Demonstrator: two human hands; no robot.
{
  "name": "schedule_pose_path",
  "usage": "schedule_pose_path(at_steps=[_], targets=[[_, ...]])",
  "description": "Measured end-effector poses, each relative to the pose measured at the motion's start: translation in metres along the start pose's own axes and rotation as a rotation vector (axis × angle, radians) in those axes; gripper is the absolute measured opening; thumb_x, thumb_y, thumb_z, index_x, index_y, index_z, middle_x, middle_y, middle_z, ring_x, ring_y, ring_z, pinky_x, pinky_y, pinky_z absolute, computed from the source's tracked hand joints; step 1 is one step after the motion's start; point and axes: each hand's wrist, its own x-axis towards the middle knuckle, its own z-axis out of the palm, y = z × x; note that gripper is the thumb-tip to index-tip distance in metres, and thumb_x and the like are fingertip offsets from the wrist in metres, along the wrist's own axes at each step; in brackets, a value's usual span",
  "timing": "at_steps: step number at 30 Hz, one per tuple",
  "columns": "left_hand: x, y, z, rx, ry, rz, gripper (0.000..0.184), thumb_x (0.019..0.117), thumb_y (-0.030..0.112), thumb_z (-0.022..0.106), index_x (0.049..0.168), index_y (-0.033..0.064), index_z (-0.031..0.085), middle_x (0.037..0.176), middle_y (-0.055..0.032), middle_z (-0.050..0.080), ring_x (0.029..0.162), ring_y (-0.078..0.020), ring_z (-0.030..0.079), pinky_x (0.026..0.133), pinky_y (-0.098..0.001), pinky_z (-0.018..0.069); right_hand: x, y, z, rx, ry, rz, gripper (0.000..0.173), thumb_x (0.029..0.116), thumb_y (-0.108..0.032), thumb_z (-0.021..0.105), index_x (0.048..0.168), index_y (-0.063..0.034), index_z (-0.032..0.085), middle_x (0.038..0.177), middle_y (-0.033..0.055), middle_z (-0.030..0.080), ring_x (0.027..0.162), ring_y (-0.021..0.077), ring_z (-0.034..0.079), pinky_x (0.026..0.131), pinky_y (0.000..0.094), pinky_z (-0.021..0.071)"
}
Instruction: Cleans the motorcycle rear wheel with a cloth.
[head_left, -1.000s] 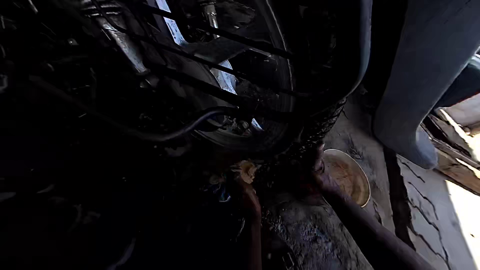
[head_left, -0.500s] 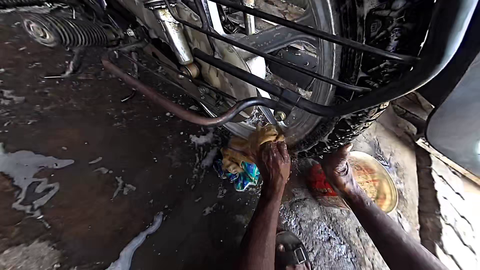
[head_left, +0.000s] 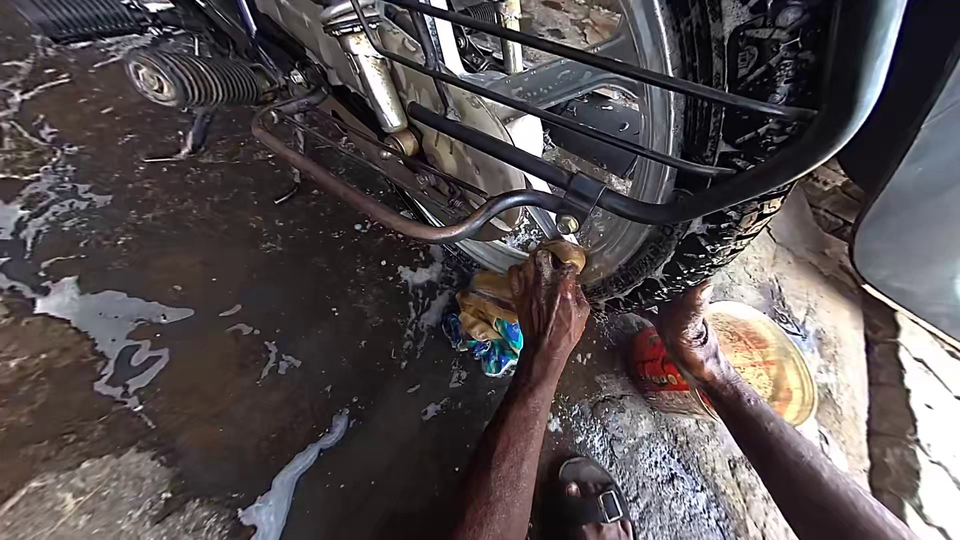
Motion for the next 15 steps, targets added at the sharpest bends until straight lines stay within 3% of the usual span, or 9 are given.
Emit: schedule_pose_path(at_steps=[2,4,5,6,8,9,12,13,15], targets=[[0.002,-0.001,-0.019,-0.140,-0.071,-0.194,0.029,0.0954,0.007,0.059,0.120,-0.0025,0.071,0.134,-0.0277,0.062,0.127,-0.0429,0.058,0.109,-0.0560,0.0432,-0.004,-0.004,-0.001,-0.012,-0.030,0.009,0.087,0.0896,-0.085,0.025,0.151,-0.0240,0.036,0.141,-0.0033,0.056,0.130,0.0127,0.054,0.106,0.0433,0.0512],[0.003,-0.015,-0.040,-0.678,-0.045,-0.459,0.035,0.1033,0.003,0.048,0.135,-0.0072,0.057,0.134,-0.0255,0.060,0.123,-0.0340,0.059,0.103,-0.0485,0.0487,-0.005,-0.007,-0.003,-0.013,-0.056,0.009,0.084,0.0917,-0.082,0.025,0.152,-0.0250,0.035,0.141,-0.0057,0.055,0.131,0.0105,0.053,0.107,0.0412,0.0506],[-0.001,-0.028,-0.044,-1.026,0.007,-0.529,0.034,0.1047,0.005,0.044,0.137,0.0006,0.055,0.126,-0.0153,0.062,0.110,-0.0224,0.062,0.091,-0.0400,0.0540,-0.005,-0.008,-0.005,-0.015,-0.063,0.004,0.084,0.0908,-0.083,0.025,0.151,-0.0261,0.036,0.141,-0.0068,0.056,0.131,0.0100,0.054,0.107,0.0409,0.0507],[-0.007,-0.042,-0.050,-1.365,0.033,-0.545,0.032,0.1054,0.009,0.042,0.134,0.0118,0.056,0.118,-0.0048,0.066,0.102,-0.0143,0.065,0.086,-0.0351,0.0580,-0.004,-0.009,-0.006,-0.013,-0.072,0.001,0.085,0.0892,-0.085,0.026,0.151,-0.0273,0.036,0.141,-0.0075,0.056,0.131,0.0097,0.053,0.107,0.0406,0.0505],[-0.023,-0.073,-0.039,-1.924,0.153,-0.534,0.027,0.1049,0.017,0.047,0.126,0.0180,0.063,0.114,-0.0033,0.073,0.104,-0.0162,0.071,0.090,-0.0378,0.0610,0.002,-0.011,-0.004,0.010,-0.052,-0.009,0.091,0.0861,-0.088,0.027,0.151,-0.0244,0.034,0.140,-0.0039,0.056,0.130,0.0122,0.054,0.106,0.0421,0.0509],[-0.036,-0.085,-0.022,-2.043,0.228,-0.623,0.024,0.1073,0.020,0.043,0.123,0.0175,0.062,0.113,-0.0038,0.072,0.105,-0.0167,0.071,0.091,-0.0376,0.0605,0.002,-0.011,-0.003,0.019,-0.036,0.000,0.093,0.0855,-0.089,0.028,0.152,-0.0231,0.033,0.140,-0.0021,0.055,0.131,0.0135,0.053,0.106,0.0433,0.0506],[-0.061,-0.086,0.012,-1.776,0.174,-1.033,0.021,0.1091,0.011,0.036,0.123,0.0111,0.053,0.102,-0.0054,0.067,0.091,-0.0146,0.068,0.078,-0.0331,0.0602,-0.003,-0.014,-0.001,0.009,-0.025,0.009,0.087,0.0899,-0.085,0.026,0.154,-0.0264,0.032,0.146,-0.0043,0.052,0.134,0.0122,0.051,0.107,0.0440,0.0500],[-0.056,-0.077,0.009,-1.639,0.101,-1.032,0.023,0.1079,0.007,0.037,0.126,0.0094,0.051,0.103,-0.0058,0.065,0.091,-0.0137,0.067,0.078,-0.0326,0.0598,-0.001,-0.016,0.000,0.001,-0.019,0.006,0.086,0.0906,-0.084,0.026,0.155,-0.0261,0.032,0.146,-0.0045,0.052,0.133,0.0116,0.052,0.107,0.0434,0.0505],[-0.041,-0.059,-0.010,-1.357,-0.020,-0.844,0.034,0.1019,0.001,0.046,0.135,0.0023,0.049,0.113,-0.0083,0.064,0.098,-0.0121,0.064,0.085,-0.0324,0.0565,-0.001,-0.018,0.004,0.000,-0.010,0.011,0.091,0.0902,-0.084,0.023,0.155,-0.0202,0.027,0.143,-0.0019,0.052,0.131,0.0104,0.053,0.106,0.0413,0.0511]])
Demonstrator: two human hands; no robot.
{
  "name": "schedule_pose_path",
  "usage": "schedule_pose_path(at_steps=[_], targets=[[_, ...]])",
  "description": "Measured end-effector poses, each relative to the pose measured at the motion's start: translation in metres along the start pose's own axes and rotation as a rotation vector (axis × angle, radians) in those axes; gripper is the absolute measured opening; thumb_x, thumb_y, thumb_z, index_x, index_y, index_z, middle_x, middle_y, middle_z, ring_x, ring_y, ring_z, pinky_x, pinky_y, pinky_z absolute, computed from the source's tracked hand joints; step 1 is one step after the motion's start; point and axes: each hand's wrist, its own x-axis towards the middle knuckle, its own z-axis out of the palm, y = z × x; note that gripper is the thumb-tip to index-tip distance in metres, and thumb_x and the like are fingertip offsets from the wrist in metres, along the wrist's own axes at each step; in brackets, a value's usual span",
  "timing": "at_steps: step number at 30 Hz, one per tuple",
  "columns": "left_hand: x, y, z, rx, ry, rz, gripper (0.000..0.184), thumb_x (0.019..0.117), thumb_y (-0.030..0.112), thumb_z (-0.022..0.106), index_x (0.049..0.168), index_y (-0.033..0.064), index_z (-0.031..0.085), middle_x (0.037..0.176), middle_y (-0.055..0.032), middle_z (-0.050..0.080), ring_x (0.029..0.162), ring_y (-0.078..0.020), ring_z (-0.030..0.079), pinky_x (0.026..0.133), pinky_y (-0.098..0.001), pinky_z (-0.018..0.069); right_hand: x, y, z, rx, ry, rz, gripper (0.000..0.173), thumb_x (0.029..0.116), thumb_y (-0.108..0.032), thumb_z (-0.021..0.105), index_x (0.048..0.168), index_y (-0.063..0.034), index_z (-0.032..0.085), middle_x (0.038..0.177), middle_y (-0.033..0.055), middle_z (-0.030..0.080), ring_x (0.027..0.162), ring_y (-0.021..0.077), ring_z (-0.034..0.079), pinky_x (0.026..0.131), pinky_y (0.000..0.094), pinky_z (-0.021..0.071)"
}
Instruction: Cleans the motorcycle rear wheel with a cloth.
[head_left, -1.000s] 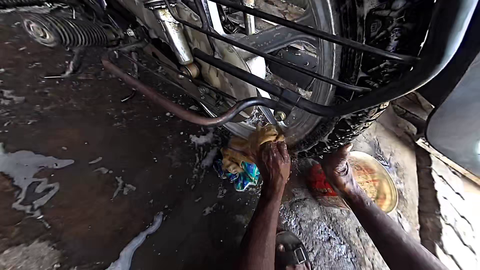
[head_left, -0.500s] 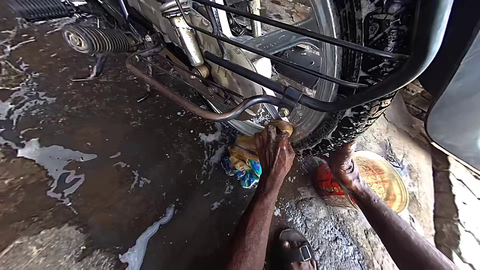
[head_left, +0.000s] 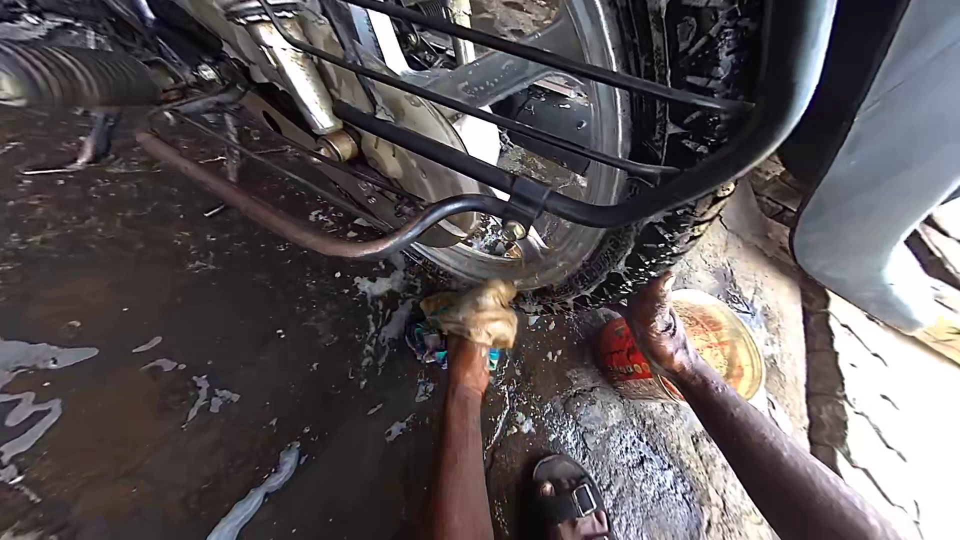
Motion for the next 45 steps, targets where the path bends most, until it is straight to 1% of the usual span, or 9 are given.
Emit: schedule_pose_path(at_steps=[3,9,18,22,27,34,37,41,45], targets=[[0.003,0.035,0.024,0.551,-0.156,0.363,0.039,0.0934,0.006,0.062,0.128,-0.0106,0.056,0.115,-0.0146,0.066,0.105,-0.0095,0.062,0.094,-0.0272,0.0505,-0.006,-0.008,0.015,-0.067,0.041,0.021,0.098,0.0920,-0.082,0.022,0.159,-0.0108,0.018,0.148,0.0042,0.048,0.130,0.0072,0.053,0.106,0.0370,0.0511],[0.009,0.018,0.038,1.015,-0.249,0.576,0.046,0.0965,0.010,0.057,0.126,-0.0244,0.055,0.128,-0.0425,0.058,0.127,-0.0495,0.057,0.114,-0.0505,0.0387,-0.002,-0.022,0.024,-0.124,-0.013,-0.020,0.076,0.1062,-0.047,0.019,0.155,0.0104,0.015,0.156,0.0307,0.031,0.144,0.0218,0.038,0.119,0.0365,0.0312],[-0.009,0.036,0.044,1.670,-0.105,0.810,0.042,0.0997,0.031,0.056,0.103,-0.0062,0.075,0.100,-0.0273,0.075,0.100,-0.0449,0.073,0.089,-0.0599,0.0541,-0.010,-0.026,0.025,-0.111,-0.051,0.029,0.069,0.1068,-0.034,0.019,0.155,0.0150,0.010,0.158,0.0369,0.022,0.148,0.0314,0.032,0.121,0.0409,0.0274],[0.022,0.020,0.029,1.375,-0.040,0.660,0.042,0.0966,0.031,0.060,0.104,-0.0082,0.073,0.103,-0.0256,0.075,0.106,-0.0380,0.072,0.094,-0.0534,0.0535,-0.011,-0.028,0.026,-0.112,-0.056,0.016,0.070,0.1072,-0.035,0.020,0.154,0.0166,0.012,0.159,0.0371,0.018,0.150,0.0319,0.028,0.123,0.0397,0.0230],[0.045,0.031,0.035,0.382,-0.308,0.028,0.045,0.1042,0.019,0.048,0.141,-0.0065,0.041,0.123,-0.0132,0.060,0.107,-0.0145,0.062,0.095,-0.0346,0.0538,-0.010,-0.025,0.028,-0.096,-0.041,0.010,0.072,0.1066,-0.038,0.022,0.153,0.0170,0.015,0.159,0.0378,0.018,0.151,0.0323,0.025,0.124,0.0400,0.0201],[0.045,0.045,0.053,0.459,-0.239,0.085,0.036,0.1001,0.011,0.055,0.129,-0.0101,0.052,0.114,-0.0128,0.063,0.101,-0.0125,0.063,0.092,-0.0305,0.0539,-0.010,-0.016,0.031,-0.116,-0.030,-0.017,0.087,0.1044,-0.055,0.017,0.153,0.0176,0.012,0.159,0.0380,0.016,0.152,0.0306,0.025,0.124,0.0390,0.0208],[0.054,0.034,0.064,0.724,-0.086,0.296,0.028,0.0917,0.017,0.067,0.106,-0.0071,0.065,0.099,-0.0128,0.070,0.096,-0.0147,0.068,0.087,-0.0336,0.0560,-0.008,-0.014,0.032,-0.117,-0.016,-0.016,0.091,0.1037,-0.058,0.017,0.153,0.0177,0.012,0.159,0.0382,0.017,0.151,0.0301,0.026,0.124,0.0383,0.0220],[0.027,0.039,0.079,1.100,0.034,0.342,0.037,0.0934,0.018,0.065,0.113,-0.0141,0.067,0.116,-0.0336,0.067,0.120,-0.0436,0.062,0.104,-0.0581,0.0438,-0.007,-0.007,0.033,-0.089,-0.031,0.016,0.087,0.1040,-0.055,0.017,0.154,0.0158,0.007,0.159,0.0371,0.016,0.150,0.0284,0.029,0.122,0.0383,0.0270],[0.027,0.039,0.077,0.570,-0.111,0.014,0.034,0.1063,0.009,0.044,0.134,-0.0096,0.049,0.124,-0.0206,0.057,0.109,-0.0211,0.057,0.095,-0.0367,0.0492,-0.009,-0.009,0.025,-0.100,-0.042,0.046,0.086,0.1046,-0.055,0.017,0.155,0.0142,0.010,0.160,0.0341,0.020,0.149,0.0245,0.031,0.122,0.0361,0.0290]])
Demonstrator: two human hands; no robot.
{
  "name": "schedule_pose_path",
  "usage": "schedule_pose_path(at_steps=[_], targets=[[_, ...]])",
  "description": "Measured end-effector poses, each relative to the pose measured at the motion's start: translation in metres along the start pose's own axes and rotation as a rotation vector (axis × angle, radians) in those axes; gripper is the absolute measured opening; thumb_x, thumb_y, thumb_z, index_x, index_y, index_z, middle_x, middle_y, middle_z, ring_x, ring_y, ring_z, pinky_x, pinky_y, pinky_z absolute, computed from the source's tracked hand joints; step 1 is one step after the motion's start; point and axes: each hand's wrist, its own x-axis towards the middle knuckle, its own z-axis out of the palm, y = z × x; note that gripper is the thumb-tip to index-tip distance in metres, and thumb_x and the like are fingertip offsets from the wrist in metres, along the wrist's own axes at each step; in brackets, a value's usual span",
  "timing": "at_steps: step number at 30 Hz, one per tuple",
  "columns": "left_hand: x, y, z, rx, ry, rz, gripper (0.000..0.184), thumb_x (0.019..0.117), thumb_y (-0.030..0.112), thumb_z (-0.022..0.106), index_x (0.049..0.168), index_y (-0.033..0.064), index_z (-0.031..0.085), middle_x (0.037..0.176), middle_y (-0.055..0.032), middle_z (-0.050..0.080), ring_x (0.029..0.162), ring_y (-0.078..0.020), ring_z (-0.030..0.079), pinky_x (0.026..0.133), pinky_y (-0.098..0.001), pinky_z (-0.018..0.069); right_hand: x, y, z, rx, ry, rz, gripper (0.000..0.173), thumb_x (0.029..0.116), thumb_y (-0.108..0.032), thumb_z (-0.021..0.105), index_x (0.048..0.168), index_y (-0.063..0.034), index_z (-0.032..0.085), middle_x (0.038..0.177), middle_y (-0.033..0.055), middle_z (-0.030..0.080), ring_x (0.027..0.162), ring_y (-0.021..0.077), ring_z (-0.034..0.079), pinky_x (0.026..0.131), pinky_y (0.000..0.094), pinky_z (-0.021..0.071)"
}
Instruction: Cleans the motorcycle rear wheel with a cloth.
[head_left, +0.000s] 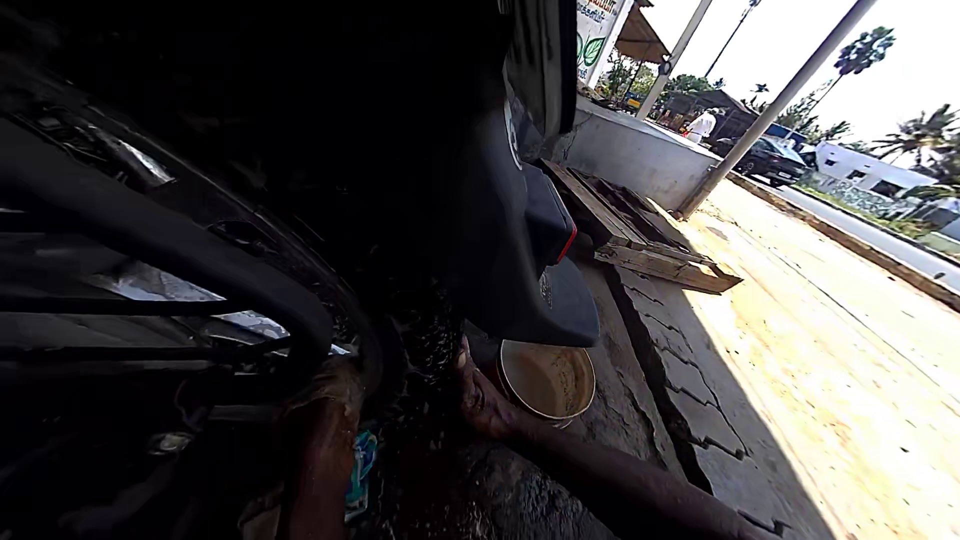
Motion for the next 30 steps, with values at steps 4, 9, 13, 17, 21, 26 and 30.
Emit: schedule_pose_path(at_steps=[4,9,13,17,21,26,30], targets=[[-0.004,0.014,0.004,0.182,0.073,0.041,0.030,0.0973,0.002,0.064,0.122,-0.0137,0.060,0.115,-0.0282,0.064,0.107,-0.0328,0.062,0.095,-0.0478,0.0501,-0.004,0.005,-0.004,-0.075,0.073,0.020,0.085,0.1042,-0.059,0.017,0.151,0.0107,0.026,0.148,0.0215,0.046,0.132,0.0079,0.049,0.111,0.0260,0.0410],[-0.016,0.016,0.015,0.379,0.071,0.054,0.039,0.1002,0.016,0.064,0.129,-0.0090,0.061,0.123,-0.0313,0.065,0.120,-0.0424,0.061,0.104,-0.0578,0.0450,-0.004,0.013,-0.005,-0.049,0.107,0.003,0.100,0.0960,-0.077,0.021,0.153,0.0053,0.023,0.140,0.0101,0.055,0.124,0.0000,0.054,0.105,0.0234,0.0470],[-0.009,0.021,-0.004,0.241,-0.052,0.006,0.039,0.0994,0.020,0.067,0.128,-0.0066,0.061,0.122,-0.0268,0.065,0.115,-0.0361,0.062,0.100,-0.0535,0.0484,-0.003,0.014,-0.007,-0.067,0.115,-0.002,0.112,0.0879,-0.087,0.023,0.155,0.0029,0.021,0.144,0.0087,0.052,0.129,-0.0001,0.051,0.108,0.0250,0.0461],[-0.010,-0.004,0.014,0.300,0.171,0.234,0.046,0.0927,0.020,0.075,0.127,-0.0077,0.062,0.123,-0.0302,0.065,0.120,-0.0426,0.061,0.104,-0.0595,0.0454,0.004,0.020,-0.006,0.044,0.150,-0.051,0.107,0.0857,-0.088,0.026,0.157,-0.0083,0.024,0.145,0.0048,0.051,0.132,0.0075,0.051,0.107,0.0351,0.0505],[-0.009,-0.020,0.018,0.399,0.188,0.294,0.045,0.0941,0.018,0.072,0.128,-0.0090,0.062,0.126,-0.0315,0.064,0.123,-0.0444,0.060,0.107,-0.0593,0.0439,0.004,0.023,-0.010,0.039,0.124,-0.078,0.105,0.0865,-0.087,0.026,0.156,-0.0091,0.025,0.141,0.0024,0.054,0.131,0.0063,0.051,0.107,0.0343,0.0491],[0.021,0.009,0.007,0.421,0.238,0.296,0.044,0.0911,0.016,0.074,0.123,-0.0121,0.063,0.120,-0.0331,0.065,0.119,-0.0455,0.062,0.104,-0.0603,0.0456,0.004,0.025,-0.016,0.079,0.096,-0.093,0.096,0.0866,-0.086,0.033,0.150,-0.0142,0.036,0.133,-0.0012,0.060,0.125,0.0086,0.057,0.104,0.0373,0.0522],[0.025,0.014,0.007,0.197,0.305,0.365,0.043,0.0893,0.009,0.074,0.124,-0.0140,0.061,0.121,-0.0298,0.066,0.119,-0.0353,0.063,0.106,-0.0487,0.0457,0.001,0.017,-0.018,0.106,0.067,-0.077,0.093,0.0868,-0.085,0.036,0.147,-0.0148,0.038,0.132,-0.0037,0.060,0.126,0.0086,0.056,0.105,0.0392,0.0515]])
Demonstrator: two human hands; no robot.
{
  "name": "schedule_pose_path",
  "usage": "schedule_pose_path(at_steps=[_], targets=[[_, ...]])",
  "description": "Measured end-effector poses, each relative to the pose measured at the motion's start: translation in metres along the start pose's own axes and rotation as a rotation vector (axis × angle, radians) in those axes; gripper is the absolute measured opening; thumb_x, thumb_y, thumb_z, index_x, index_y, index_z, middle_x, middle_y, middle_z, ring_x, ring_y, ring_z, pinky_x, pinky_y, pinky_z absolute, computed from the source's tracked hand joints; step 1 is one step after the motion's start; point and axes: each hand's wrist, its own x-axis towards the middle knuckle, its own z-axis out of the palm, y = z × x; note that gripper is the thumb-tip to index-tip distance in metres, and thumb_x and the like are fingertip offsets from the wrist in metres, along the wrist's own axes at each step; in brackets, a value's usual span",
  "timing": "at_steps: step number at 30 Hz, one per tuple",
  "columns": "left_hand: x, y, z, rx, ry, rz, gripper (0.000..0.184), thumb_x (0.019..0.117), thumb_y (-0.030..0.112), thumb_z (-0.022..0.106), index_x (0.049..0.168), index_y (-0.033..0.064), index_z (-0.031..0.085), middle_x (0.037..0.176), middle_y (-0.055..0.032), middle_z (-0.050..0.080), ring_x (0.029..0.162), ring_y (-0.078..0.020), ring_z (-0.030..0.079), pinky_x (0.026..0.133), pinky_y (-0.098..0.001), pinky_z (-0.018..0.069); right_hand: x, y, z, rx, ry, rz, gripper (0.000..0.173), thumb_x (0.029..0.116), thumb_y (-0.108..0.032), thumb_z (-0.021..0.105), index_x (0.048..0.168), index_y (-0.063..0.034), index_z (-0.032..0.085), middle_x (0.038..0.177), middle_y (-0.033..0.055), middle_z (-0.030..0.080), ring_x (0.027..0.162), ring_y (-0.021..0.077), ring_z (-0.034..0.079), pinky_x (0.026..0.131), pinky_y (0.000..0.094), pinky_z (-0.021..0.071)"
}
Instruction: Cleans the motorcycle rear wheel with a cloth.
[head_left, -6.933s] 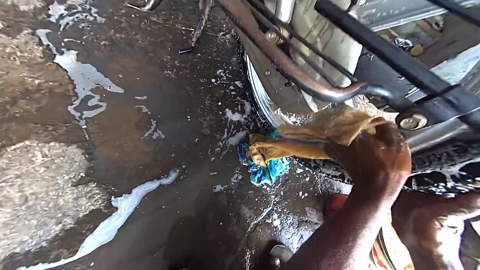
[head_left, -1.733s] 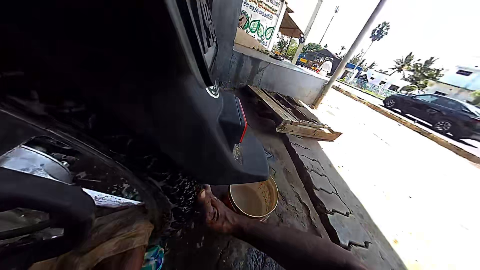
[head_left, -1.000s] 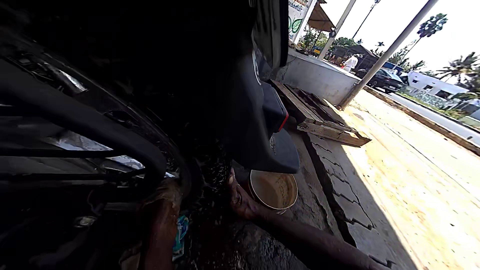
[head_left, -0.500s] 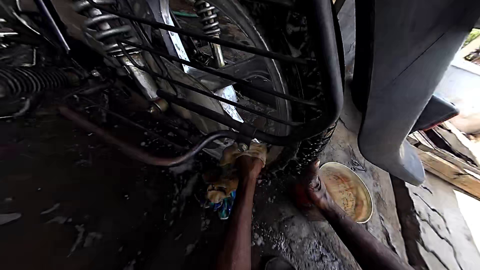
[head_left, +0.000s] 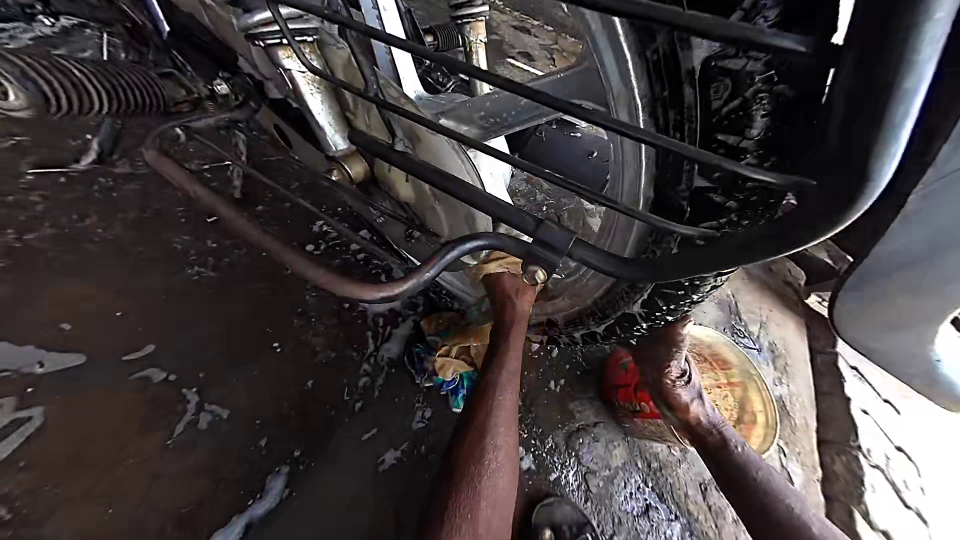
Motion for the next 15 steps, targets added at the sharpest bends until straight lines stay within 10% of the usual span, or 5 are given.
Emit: schedule_pose_path(at_steps=[15], targets=[[-0.028,-0.019,-0.014,-0.197,-0.401,-0.115,0.040,0.0909,0.013,0.074,0.123,-0.0087,0.063,0.118,-0.0226,0.068,0.114,-0.0244,0.064,0.104,-0.0404,0.0489,0.008,-0.002,0.000,0.070,0.036,0.015,0.089,0.0840,-0.088,0.032,0.148,-0.0264,0.035,0.134,-0.0053,0.059,0.126,0.0136,0.057,0.102,0.0443,0.0534]])
